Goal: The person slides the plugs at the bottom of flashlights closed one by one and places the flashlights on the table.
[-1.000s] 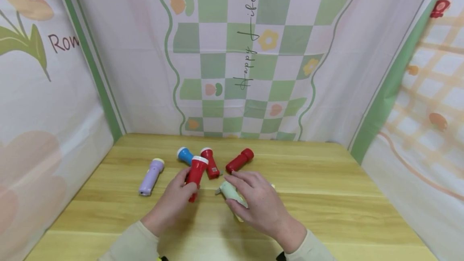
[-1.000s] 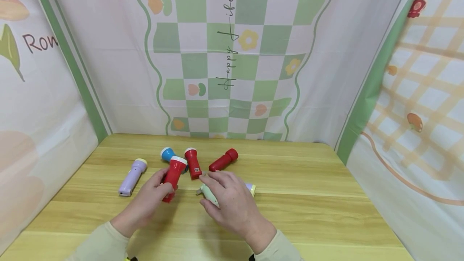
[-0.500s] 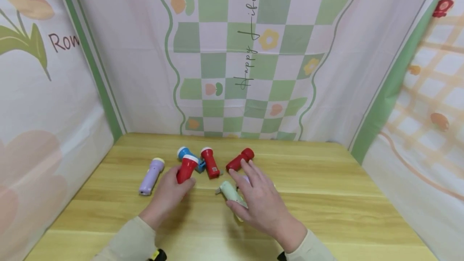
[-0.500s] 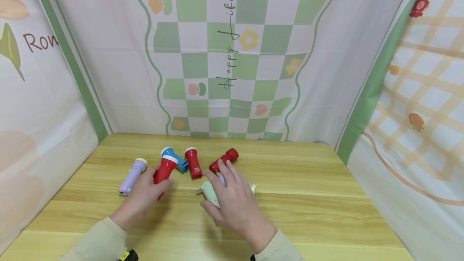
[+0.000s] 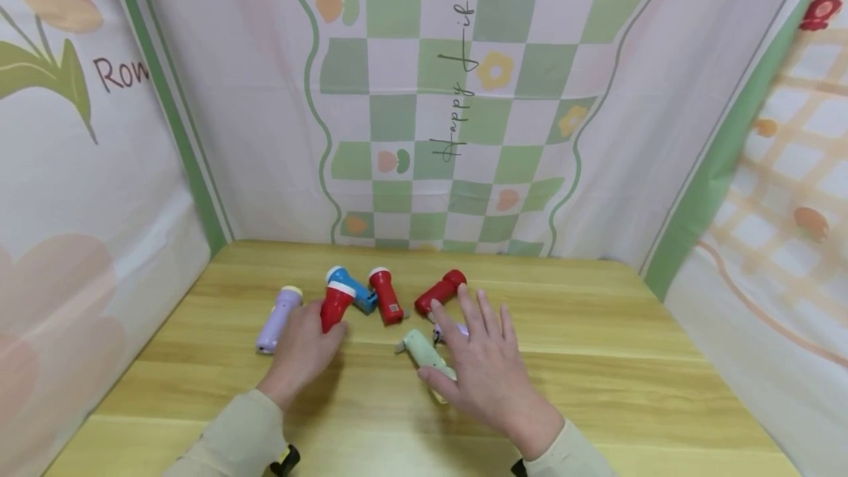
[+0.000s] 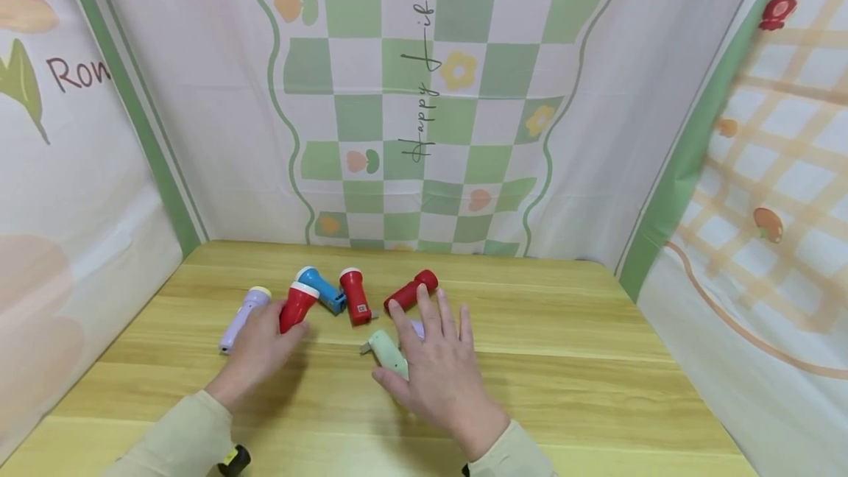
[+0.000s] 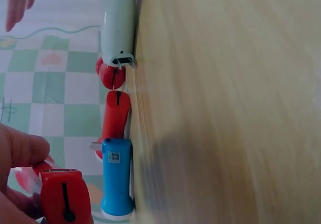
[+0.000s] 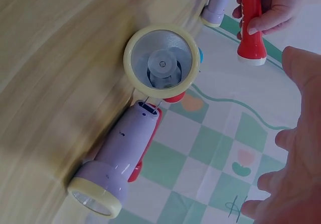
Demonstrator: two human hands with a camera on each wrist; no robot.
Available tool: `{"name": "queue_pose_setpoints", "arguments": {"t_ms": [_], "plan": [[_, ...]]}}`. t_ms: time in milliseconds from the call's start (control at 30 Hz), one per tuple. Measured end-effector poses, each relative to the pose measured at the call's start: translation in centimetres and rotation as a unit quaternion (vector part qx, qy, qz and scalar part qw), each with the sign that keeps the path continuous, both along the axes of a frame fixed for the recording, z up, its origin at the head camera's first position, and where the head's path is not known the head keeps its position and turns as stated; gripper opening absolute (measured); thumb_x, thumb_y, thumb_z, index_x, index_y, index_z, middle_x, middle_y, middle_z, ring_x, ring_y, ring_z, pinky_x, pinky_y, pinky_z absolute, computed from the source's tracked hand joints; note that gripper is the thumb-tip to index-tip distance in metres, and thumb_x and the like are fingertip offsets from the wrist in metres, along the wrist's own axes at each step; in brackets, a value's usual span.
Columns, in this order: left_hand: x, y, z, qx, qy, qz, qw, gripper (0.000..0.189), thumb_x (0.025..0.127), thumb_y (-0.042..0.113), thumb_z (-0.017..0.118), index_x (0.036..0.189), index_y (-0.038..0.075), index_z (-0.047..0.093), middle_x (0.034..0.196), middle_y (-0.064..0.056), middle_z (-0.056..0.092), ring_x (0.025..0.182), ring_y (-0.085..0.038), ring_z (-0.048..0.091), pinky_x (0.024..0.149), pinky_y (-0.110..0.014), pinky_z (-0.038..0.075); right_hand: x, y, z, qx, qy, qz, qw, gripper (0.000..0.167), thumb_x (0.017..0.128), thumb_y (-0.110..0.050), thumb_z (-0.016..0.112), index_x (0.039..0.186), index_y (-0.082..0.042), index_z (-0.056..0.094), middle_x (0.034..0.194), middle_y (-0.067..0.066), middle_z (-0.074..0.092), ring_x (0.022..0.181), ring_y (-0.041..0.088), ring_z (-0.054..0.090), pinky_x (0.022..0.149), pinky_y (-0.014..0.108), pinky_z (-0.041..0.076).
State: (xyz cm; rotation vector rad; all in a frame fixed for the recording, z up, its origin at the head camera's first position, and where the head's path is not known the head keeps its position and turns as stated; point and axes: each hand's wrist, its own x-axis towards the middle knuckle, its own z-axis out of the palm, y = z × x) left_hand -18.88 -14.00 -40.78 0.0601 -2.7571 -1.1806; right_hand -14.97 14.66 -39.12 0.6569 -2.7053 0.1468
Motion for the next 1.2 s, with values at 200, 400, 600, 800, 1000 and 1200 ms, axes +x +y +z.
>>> {"name": "queue_pose_setpoints", "arguments": {"t_ms": [200, 400, 600, 800, 1000, 1200], "plan": [[-0.2, -0.4, 0.2, -0.086, 0.003, 0.011, 0.9963, 0.026, 0.096, 0.030, 0.070, 0.092, 0.007, 0.060, 0.069, -0.006, 0.054, 0.059, -0.021, 0.052, 0.053, -0.031, 0.039, -0.1, 0.2, -0.1, -0.001, -0.009, -0.006, 0.9999, 0.088, 0.095, -0.073, 0.055, 0.165, -0.028, 0.030, 0.173, 0.020, 0.012, 0.157, 0.049, 0.015, 0.121, 0.075, 0.014], [-0.6, -0.7, 0.1, -0.132, -0.016, 0.006, 0.9911, 0.026, 0.095, 0.029, 0.072, 0.091, 0.007, 0.059, 0.071, -0.006, 0.055, 0.063, -0.022, 0.053, 0.056, -0.033, 0.040, -0.1, 0.2, -0.2, -0.007, -0.004, -0.004, 1.0000, 0.088, 0.093, -0.071, 0.059, 0.165, -0.028, 0.032, 0.172, 0.021, 0.015, 0.156, 0.050, 0.017, 0.120, 0.075, 0.015], [-1.2, -0.9, -0.2, -0.172, -0.015, -0.001, 0.9850, 0.030, 0.094, 0.030, 0.072, 0.080, 0.009, 0.056, 0.068, -0.006, 0.053, 0.061, -0.022, 0.052, 0.054, -0.032, 0.038, -0.1, 0.1, -0.2, -0.004, -0.006, -0.006, 1.0000, 0.088, 0.093, -0.072, 0.058, 0.165, -0.028, 0.031, 0.172, 0.021, 0.015, 0.157, 0.049, 0.015, 0.120, 0.075, 0.014], [-1.9, -1.0, -0.5, -0.222, 0.000, -0.017, 0.9748, 0.038, 0.096, 0.032, 0.070, 0.070, 0.010, 0.054, 0.066, -0.005, 0.054, 0.059, -0.023, 0.052, 0.052, -0.033, 0.040, -0.2, 0.1, -0.3, -0.006, -0.010, -0.005, 0.9999, 0.089, 0.092, -0.073, 0.059, 0.164, -0.029, 0.032, 0.172, 0.021, 0.016, 0.157, 0.050, 0.015, 0.120, 0.075, 0.014], [-2.6, -0.8, -1.0, -0.254, 0.010, -0.022, 0.9669, 0.037, 0.095, 0.030, 0.073, 0.069, 0.009, 0.058, 0.067, -0.005, 0.057, 0.061, -0.024, 0.054, 0.056, -0.038, 0.047, -0.2, 0.1, -0.4, -0.010, -0.009, -0.005, 0.9999, 0.089, 0.091, -0.069, 0.064, 0.163, -0.028, 0.034, 0.171, 0.022, 0.018, 0.156, 0.051, 0.016, 0.120, 0.076, 0.014], [-3.2, -0.9, -1.4, -0.271, 0.021, -0.006, 0.9622, 0.027, 0.092, 0.023, 0.073, 0.076, 0.003, 0.066, 0.073, -0.011, 0.063, 0.065, -0.029, 0.059, 0.060, -0.045, 0.053, -0.2, 0.1, -0.5, -0.014, -0.009, -0.005, 0.9999, 0.089, 0.090, -0.069, 0.066, 0.163, -0.029, 0.035, 0.171, 0.022, 0.020, 0.156, 0.051, 0.018, 0.120, 0.076, 0.014]]}}
